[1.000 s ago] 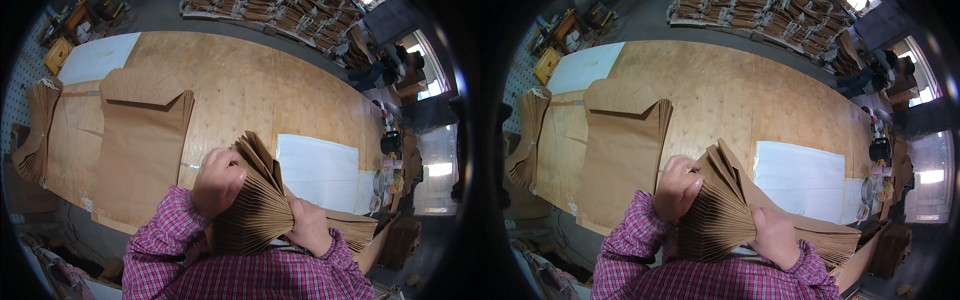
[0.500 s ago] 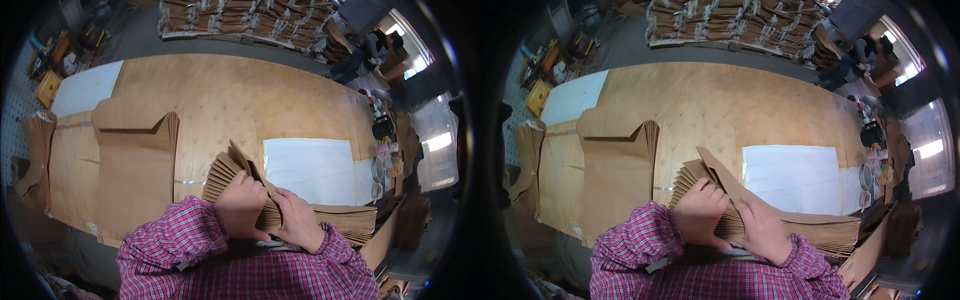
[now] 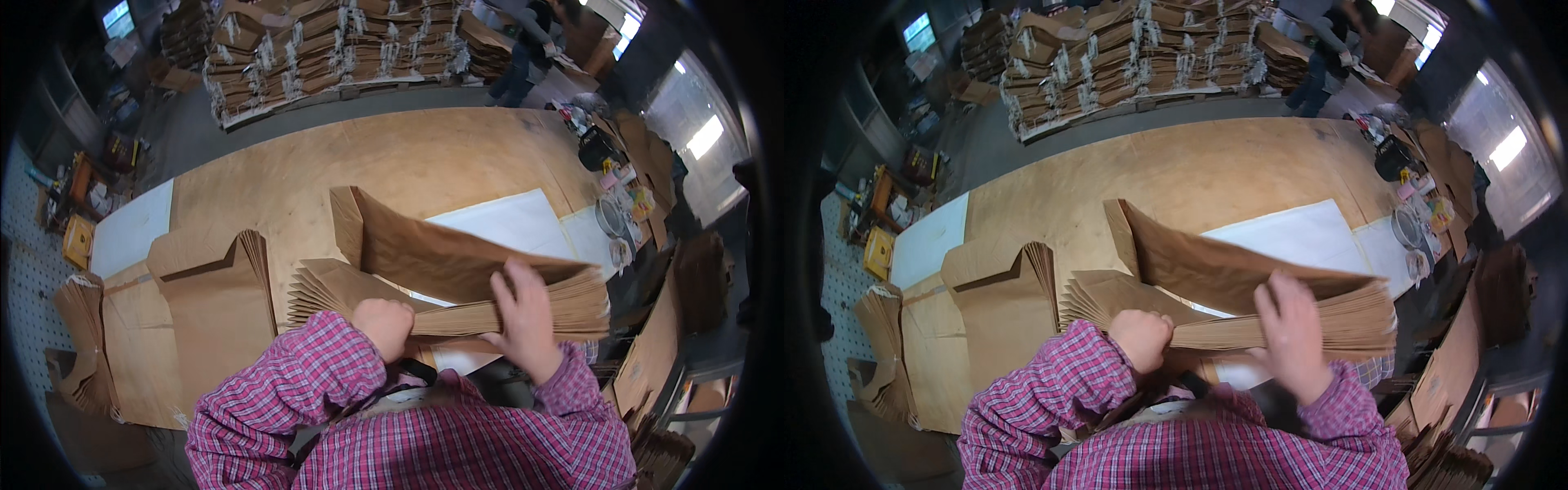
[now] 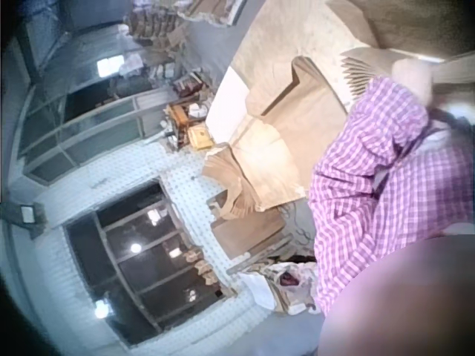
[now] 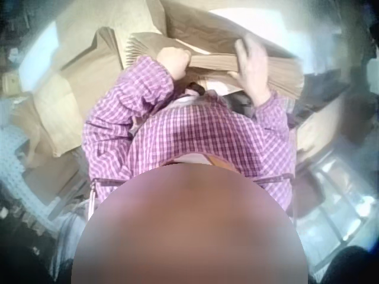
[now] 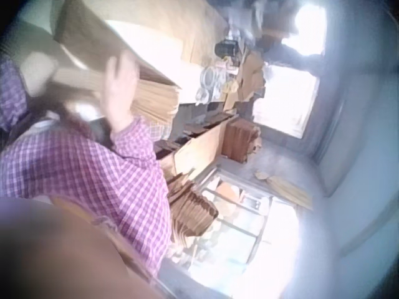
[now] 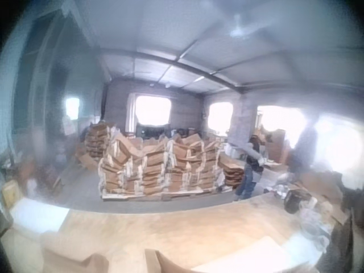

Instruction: The person gathers flat brown paper bags on a wooden table, aligns them into stacks, and ties each stack with a white string. The person repeats this process for multiple stacks and then carries a large bundle of tied bags away from the table.

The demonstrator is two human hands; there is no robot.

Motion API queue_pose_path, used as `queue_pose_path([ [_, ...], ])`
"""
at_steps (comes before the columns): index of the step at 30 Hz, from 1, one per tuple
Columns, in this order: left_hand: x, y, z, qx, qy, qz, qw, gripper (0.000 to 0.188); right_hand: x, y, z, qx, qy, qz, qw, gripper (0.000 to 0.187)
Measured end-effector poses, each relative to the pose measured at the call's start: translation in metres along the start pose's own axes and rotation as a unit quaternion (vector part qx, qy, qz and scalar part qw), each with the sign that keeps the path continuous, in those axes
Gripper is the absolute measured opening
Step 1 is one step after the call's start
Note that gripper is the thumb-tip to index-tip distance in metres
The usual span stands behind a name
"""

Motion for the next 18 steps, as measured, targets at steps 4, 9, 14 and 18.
queue_pose_path([
  [4, -0.003, 0.000, -0.007, -0.011, -0.045, -0.042, 0.998, 0.012, 0.050, 0.070, -0.056, 0.298, -0.444, -0.101, 0.839, 0.044],
  [9, -0.024, 0.015, -0.007, -0.048, -0.118, -0.082, 0.988, 0.012, 0.103, 0.033, -0.113, 0.192, -0.848, -0.427, 0.250, 0.063],
  [14, -0.059, 0.055, -0.028, -0.140, -0.214, -0.138, 0.957, 0.012, 0.119, 0.076, -0.108, 0.055, -0.788, -0.527, 0.313, 0.033],
  [18, -0.106, 0.094, -0.041, -0.102, -0.227, -0.207, 0.946, 0.013, 0.119, 0.130, -0.083, -0.050, -0.791, -0.481, 0.374, 0.022],
])
Point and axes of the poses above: each hand's wrist, its own y-axis away from the middle knuckle, its own z-axis out of the back of the hand, x = y × z, the point moved 6 cm from there along -y, towards the middle knuckle, and after that the axes turned 5 degrees about -z, right-handed, at the moved point
